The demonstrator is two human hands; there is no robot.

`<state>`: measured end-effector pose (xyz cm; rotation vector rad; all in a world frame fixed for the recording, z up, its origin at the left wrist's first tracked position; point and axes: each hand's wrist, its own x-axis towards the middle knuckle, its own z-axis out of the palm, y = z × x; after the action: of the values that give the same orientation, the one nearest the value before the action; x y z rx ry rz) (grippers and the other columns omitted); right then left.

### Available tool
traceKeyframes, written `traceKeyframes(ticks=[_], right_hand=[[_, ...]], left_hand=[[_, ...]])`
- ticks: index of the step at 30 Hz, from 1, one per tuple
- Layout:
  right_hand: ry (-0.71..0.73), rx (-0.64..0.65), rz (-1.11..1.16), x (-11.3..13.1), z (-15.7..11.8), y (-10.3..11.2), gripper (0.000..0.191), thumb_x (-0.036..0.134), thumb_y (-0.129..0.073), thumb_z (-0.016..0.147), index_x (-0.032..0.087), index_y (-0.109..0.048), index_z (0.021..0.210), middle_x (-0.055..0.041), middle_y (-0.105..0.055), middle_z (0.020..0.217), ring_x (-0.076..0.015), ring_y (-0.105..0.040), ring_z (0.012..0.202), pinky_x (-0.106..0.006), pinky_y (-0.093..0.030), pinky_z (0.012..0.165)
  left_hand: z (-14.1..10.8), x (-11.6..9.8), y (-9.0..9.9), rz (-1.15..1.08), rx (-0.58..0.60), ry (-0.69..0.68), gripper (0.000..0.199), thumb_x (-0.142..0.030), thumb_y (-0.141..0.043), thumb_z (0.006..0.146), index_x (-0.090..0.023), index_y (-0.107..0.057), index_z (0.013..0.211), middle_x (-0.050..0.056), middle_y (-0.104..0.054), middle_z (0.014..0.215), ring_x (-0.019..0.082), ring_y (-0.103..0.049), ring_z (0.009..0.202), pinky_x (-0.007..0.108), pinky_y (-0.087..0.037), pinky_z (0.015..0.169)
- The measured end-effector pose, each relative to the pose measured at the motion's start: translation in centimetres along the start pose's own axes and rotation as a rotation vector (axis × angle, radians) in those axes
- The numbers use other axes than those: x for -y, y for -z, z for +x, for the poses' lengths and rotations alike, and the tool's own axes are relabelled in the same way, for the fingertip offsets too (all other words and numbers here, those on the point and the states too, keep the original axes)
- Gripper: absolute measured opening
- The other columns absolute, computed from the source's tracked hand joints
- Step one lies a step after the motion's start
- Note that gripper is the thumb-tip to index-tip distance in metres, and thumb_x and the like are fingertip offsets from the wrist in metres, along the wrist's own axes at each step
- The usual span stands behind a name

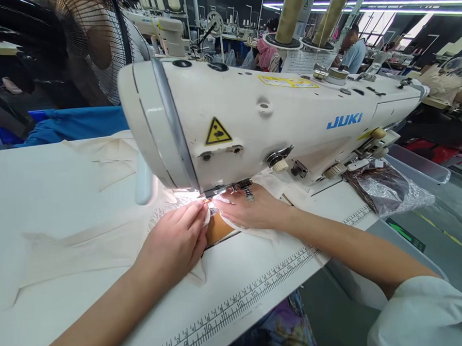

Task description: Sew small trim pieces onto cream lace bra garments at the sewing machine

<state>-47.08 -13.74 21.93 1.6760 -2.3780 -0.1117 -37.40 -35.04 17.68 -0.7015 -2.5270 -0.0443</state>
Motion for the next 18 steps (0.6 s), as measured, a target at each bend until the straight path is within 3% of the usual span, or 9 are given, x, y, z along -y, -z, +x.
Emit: traceKeyframes(ticks=[7,18], right_hand=[[0.033,0.005,-0.019,-0.3,0.3,0.4,0.040,0.015,-0.024,0.102,0.021,-0.063,0.097,-0.0073,-0.066,0.101,-0.0192,-0.051,0.086,-0.035,-0.037,0.069],[0.007,0.008,0.033,-0.6,0.4,-0.2,0.037,0.018,-0.025,0.103,0.022,-0.062,0.096,-0.0088,-0.066,0.108,-0.0215,-0.053,0.094,-0.036,-0.034,0.066]], left_hand=[[0.1,0.2,0.2,-0.009,0.024,0.005,0.039,-0.023,-0.041,0.100,-0.011,-0.061,0.132,0.017,-0.068,0.127,0.031,-0.066,0.112,0.046,-0.059,0.089],[-0.3,1.8,-0.4,0.018,-0.023,-0.068,0.043,-0.021,-0.030,0.104,-0.016,-0.060,0.134,0.012,-0.071,0.124,0.027,-0.067,0.113,0.042,-0.058,0.087]])
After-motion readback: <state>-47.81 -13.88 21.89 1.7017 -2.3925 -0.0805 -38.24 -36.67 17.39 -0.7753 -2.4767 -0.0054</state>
